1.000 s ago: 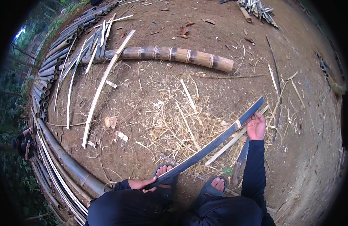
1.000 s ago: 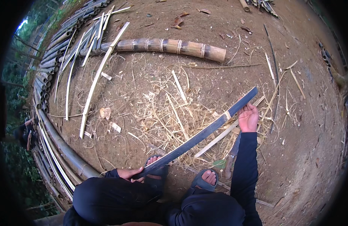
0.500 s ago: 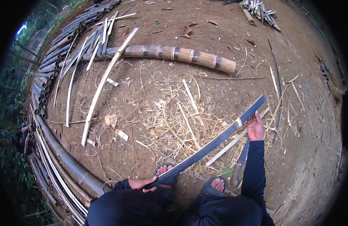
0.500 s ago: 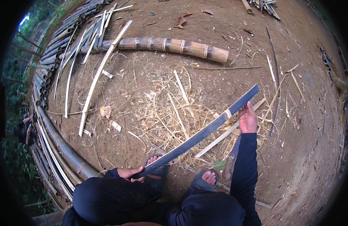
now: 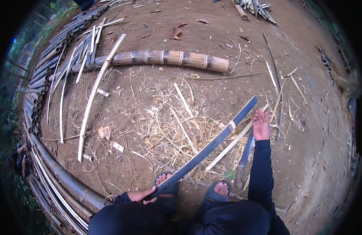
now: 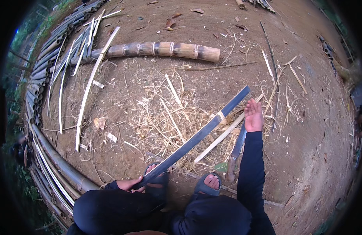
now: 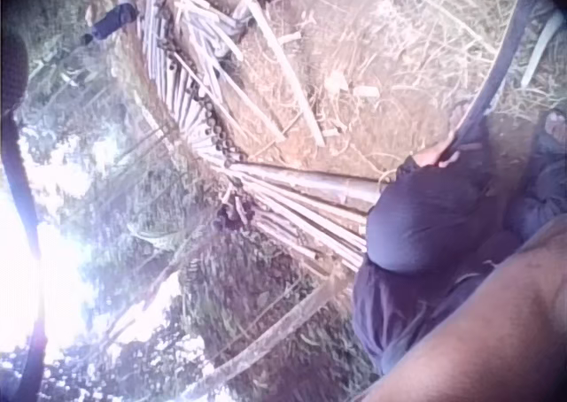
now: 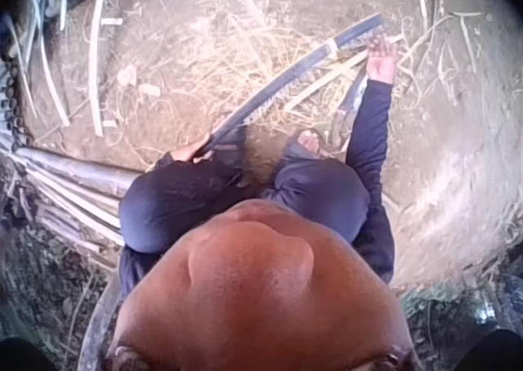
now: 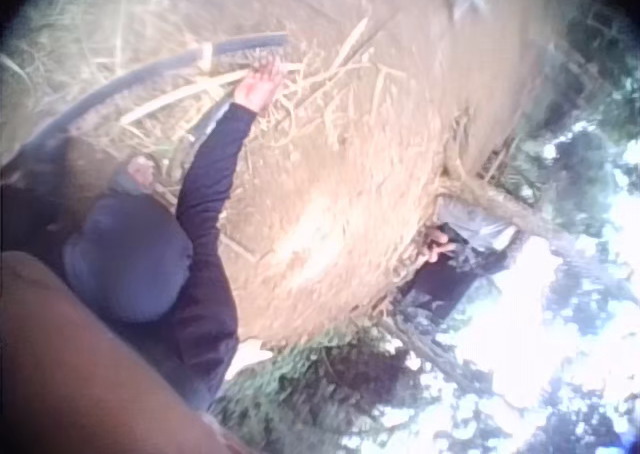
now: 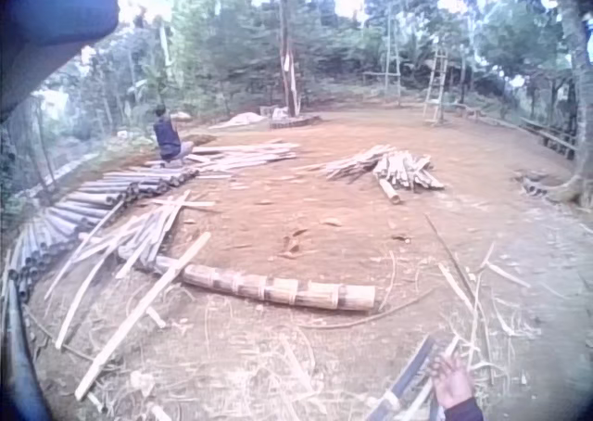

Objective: The person shaves a strip of bamboo using a knife, then gathers and arranges several bamboo strips on the ground.

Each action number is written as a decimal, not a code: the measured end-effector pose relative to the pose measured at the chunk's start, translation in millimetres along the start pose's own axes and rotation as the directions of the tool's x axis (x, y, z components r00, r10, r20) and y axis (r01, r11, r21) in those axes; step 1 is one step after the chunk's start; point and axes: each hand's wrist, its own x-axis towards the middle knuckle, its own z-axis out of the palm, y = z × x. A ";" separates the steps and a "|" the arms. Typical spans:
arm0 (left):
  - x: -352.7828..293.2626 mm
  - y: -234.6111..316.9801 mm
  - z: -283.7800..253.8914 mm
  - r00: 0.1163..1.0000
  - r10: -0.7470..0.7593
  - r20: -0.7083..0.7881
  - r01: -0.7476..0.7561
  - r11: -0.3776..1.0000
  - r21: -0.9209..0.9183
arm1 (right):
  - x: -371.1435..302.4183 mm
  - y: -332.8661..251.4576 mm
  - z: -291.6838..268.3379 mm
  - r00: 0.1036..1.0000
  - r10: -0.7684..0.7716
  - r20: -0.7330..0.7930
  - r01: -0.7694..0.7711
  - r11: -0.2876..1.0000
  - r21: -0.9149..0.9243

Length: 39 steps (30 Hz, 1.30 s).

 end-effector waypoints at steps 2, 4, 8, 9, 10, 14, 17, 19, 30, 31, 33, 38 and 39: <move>-1.3 -1.9 -5.2 1.000 -0.005 0.023 0.005 1.000 0.004 | -13.1 10.6 17.2 0.987 0.123 0.104 -0.116 0.991 -0.070; -1.8 5.0 -1.3 0.999 -0.010 0.047 0.007 0.999 0.051 | -16.6 18.5 20.2 0.969 0.182 0.167 -0.180 0.983 -0.029; -2.7 5.9 6.4 0.999 -0.012 -0.041 0.013 1.000 0.009 | -17.4 29.6 21.3 0.957 0.157 0.246 -0.154 0.988 -0.033; 0.4 -4.5 -0.4 0.998 -0.030 -0.063 0.027 0.999 -0.047 | -17.4 31.2 22.4 0.955 0.149 0.256 -0.147 0.989 -0.028; 2.3 -4.0 0.2 0.996 -0.051 -0.078 0.043 0.994 -0.103 | -18.2 30.8 22.1 0.943 0.163 0.289 -0.170 0.985 -0.002; -1.9 3.2 5.2 1.000 -0.026 0.004 0.027 0.992 -0.121 | -24.6 29.1 29.7 0.902 0.203 0.381 -0.243 0.968 0.059; -1.3 -0.6 -4.6 0.997 -0.021 0.071 0.028 0.995 -0.097 | -28.8 30.2 37.0 0.886 0.223 0.407 -0.274 0.959 0.072; 0.8 -3.3 -9.9 0.985 -0.044 0.164 0.067 0.988 -0.140 | -27.4 33.2 33.4 0.906 0.211 0.366 -0.262 0.960 0.095; -10.1 17.2 22.9 0.991 -0.073 -0.111 0.070 0.997 -0.038 | -19.9 37.5 19.4 0.969 0.179 0.168 -0.196 0.976 0.092; -8.3 17.5 21.7 0.993 -0.068 -0.097 0.066 0.998 -0.025 | -17.7 37.6 16.0 0.973 0.173 0.154 -0.188 0.979 0.084; 0.0 -3.5 -1.5 0.995 -0.066 -0.077 0.063 0.997 -0.046 | -16.8 42.7 18.2 0.977 0.169 0.126 -0.178 0.982 0.058; 7.6 -11.7 -18.5 0.997 -0.055 0.050 0.057 0.997 -0.044 | -12.5 47.4 10.8 0.996 0.082 0.016 -0.081 0.993 -0.081; 10.8 -15.6 -24.0 0.996 -0.050 0.079 0.053 0.998 -0.043 | -9.3 45.0 7.1 0.998 0.069 0.001 -0.068 0.994 -0.086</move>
